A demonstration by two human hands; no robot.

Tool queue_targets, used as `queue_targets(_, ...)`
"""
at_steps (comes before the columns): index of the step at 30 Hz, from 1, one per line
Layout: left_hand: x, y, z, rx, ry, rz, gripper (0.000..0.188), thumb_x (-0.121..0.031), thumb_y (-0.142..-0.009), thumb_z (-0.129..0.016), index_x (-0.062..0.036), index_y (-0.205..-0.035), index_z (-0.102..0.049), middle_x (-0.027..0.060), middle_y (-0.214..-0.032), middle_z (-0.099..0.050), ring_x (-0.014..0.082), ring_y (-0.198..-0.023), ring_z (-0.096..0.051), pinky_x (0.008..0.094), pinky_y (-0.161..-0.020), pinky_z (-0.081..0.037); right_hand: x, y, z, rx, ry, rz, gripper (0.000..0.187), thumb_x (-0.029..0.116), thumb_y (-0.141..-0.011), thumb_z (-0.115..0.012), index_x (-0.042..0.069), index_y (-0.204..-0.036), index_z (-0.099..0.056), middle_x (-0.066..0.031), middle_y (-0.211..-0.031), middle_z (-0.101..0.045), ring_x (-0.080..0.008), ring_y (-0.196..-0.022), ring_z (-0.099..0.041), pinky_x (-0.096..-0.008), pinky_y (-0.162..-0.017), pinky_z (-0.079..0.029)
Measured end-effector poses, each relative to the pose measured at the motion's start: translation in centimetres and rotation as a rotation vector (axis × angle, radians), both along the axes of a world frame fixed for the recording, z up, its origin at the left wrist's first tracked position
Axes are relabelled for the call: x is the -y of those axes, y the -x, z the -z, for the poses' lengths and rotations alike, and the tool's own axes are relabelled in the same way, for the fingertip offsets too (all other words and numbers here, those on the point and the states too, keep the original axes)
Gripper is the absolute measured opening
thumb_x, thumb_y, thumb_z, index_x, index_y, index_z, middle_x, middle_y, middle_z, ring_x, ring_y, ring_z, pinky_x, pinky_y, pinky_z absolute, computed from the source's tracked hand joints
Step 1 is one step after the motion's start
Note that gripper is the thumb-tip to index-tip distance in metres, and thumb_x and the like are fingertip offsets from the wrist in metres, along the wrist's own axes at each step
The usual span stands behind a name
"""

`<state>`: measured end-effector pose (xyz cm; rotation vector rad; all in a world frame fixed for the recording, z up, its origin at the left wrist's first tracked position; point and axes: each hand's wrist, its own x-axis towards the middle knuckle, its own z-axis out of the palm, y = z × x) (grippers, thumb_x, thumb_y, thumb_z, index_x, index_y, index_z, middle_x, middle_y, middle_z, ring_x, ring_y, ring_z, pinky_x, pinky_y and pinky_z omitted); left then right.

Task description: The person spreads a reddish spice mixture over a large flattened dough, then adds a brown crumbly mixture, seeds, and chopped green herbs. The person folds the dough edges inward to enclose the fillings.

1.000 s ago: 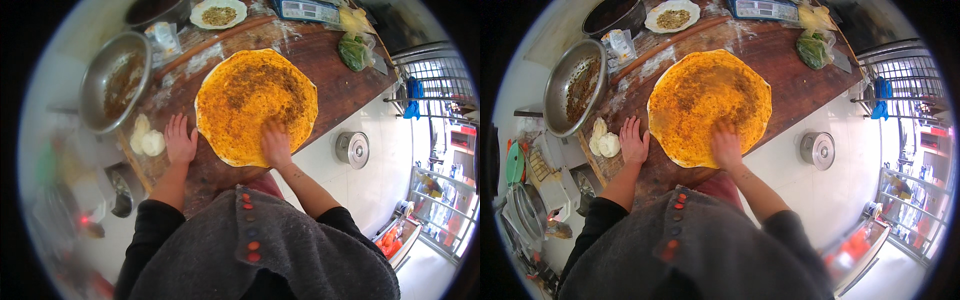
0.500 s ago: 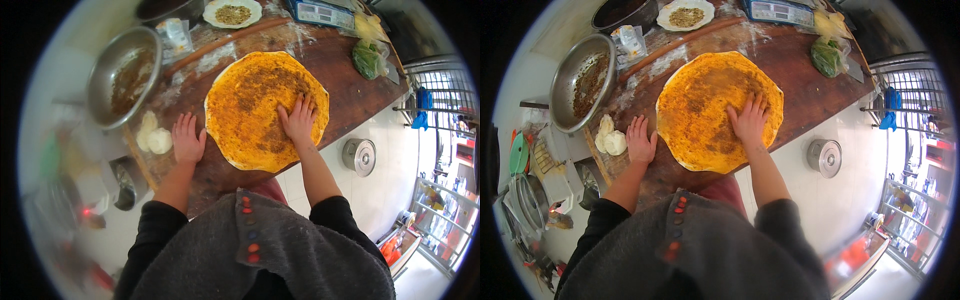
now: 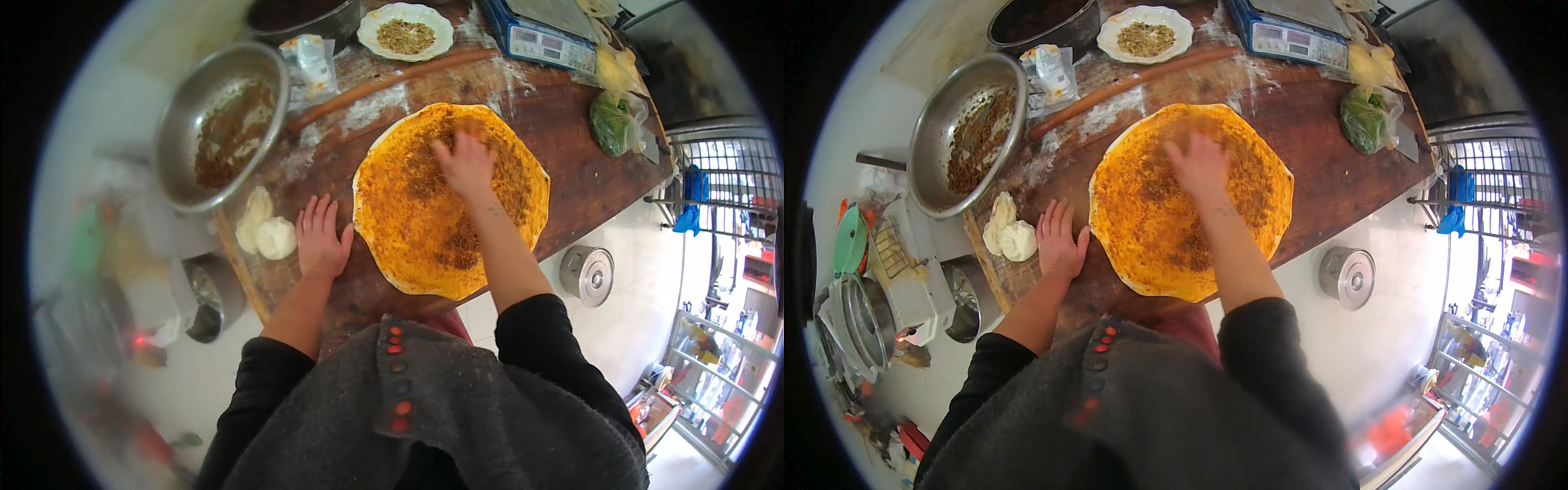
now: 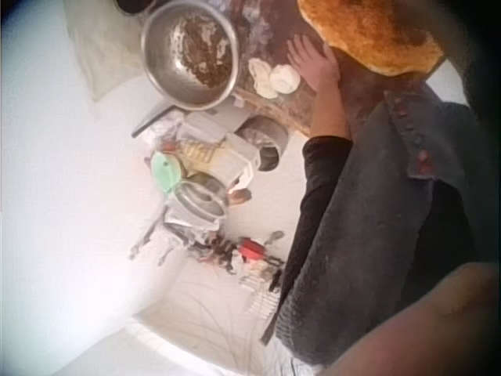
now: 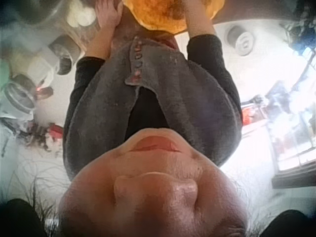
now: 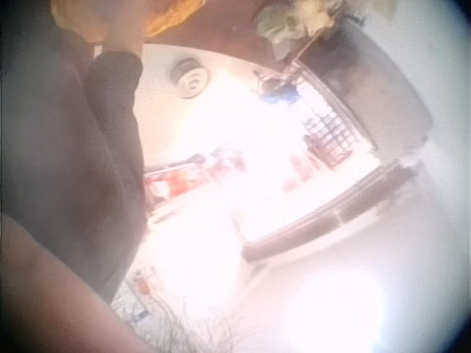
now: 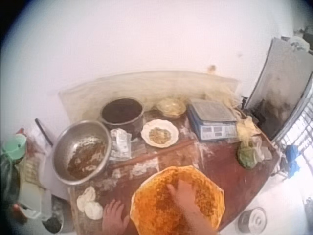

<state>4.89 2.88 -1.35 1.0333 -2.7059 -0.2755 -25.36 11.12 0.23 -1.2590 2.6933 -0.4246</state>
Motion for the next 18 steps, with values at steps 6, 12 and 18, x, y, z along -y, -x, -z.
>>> queue_targets(6, -0.1, 0.0, -0.1, 0.024, 0.0, -0.006, 0.051, -0.036, -0.09, -0.058, -0.0068, -0.131, -0.051, 0.0074, -0.144, -0.042, 0.0277, -0.139, -0.032, 0.0483, -0.115, -0.023, 1.1, 1.2, 2.3, -0.066, -0.044, -0.008, 0.082, 0.065, -0.094, -0.032, 0.0, -0.145, -0.032, -0.0221, -0.157, -0.019, -0.0354, -0.146, -0.016, -0.0608, -0.115, -0.008)
queue_targets(12, -0.1, 0.0, 0.0, 0.032, 0.039, 0.005, 0.051, -0.037, -0.091, -0.057, -0.0065, -0.131, -0.051, 0.0071, -0.144, -0.042, 0.0275, -0.139, -0.032, 0.0482, -0.115, -0.023, 3.9, -5.4, 1.3, -0.146, -0.149, -0.353, 0.083, 0.065, -0.094, -0.033, 0.002, -0.147, -0.031, -0.0198, -0.156, -0.022, -0.0338, -0.147, -0.015, -0.056, -0.117, -0.007)
queue_targets(18, -0.1, 0.0, 0.0, 0.013, 0.051, 0.007, 0.051, -0.037, -0.091, -0.056, -0.0063, -0.132, -0.05, 0.0073, -0.144, -0.043, 0.0276, -0.138, -0.033, 0.0483, -0.114, -0.023, -2.5, -10.6, -1.7, 0.019, -0.081, -0.713, 0.07, 0.056, -0.095, -0.041, 0.006, -0.143, -0.04, -0.0148, -0.153, -0.032, -0.0313, -0.144, -0.023, -0.0546, -0.117, -0.01)
